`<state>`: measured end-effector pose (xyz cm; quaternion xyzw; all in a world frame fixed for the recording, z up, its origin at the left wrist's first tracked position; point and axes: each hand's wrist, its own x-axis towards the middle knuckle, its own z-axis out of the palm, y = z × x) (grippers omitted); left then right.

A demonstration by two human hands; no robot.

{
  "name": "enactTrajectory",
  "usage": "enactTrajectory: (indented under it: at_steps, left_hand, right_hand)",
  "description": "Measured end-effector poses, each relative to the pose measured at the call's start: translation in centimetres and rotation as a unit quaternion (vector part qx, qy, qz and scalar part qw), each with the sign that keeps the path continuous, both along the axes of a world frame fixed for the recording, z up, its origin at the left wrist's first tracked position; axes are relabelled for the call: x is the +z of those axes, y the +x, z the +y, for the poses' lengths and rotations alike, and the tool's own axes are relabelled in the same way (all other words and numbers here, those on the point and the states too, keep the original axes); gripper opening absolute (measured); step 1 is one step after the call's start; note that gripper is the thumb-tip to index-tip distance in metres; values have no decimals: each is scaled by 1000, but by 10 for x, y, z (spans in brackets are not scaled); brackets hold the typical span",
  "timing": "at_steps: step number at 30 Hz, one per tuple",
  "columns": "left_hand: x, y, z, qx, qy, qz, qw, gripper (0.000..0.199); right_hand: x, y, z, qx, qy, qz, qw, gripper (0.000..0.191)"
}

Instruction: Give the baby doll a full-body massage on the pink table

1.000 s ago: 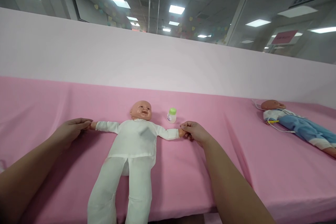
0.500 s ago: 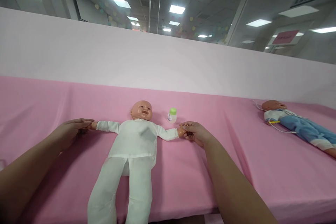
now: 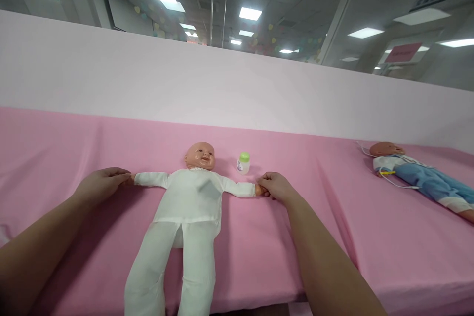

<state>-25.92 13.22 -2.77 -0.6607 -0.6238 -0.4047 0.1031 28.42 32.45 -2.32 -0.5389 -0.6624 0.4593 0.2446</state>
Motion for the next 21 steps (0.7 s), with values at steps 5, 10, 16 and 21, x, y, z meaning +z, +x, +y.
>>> enactTrajectory:
  at_steps: [5, 10, 16, 21]
  left_hand:
    - [-3, 0, 0, 69, -94, -23, 993, 38]
    - [2, 4, -2, 68, -83, -16, 994, 39]
    - [41, 72, -13, 196, -133, -57, 970, 33]
    - [39, 115, -6, 101, -116, 20, 988, 24]
  right_hand:
    - [-2, 2, 5, -45, 83, -127, 987, 35]
    - [11, -4, -3, -96, 143, -195, 966, 27]
    - [32, -54, -61, 40, 362, -51, 930, 22]
    - [47, -88, -121, 371, 411, 60, 831, 39]
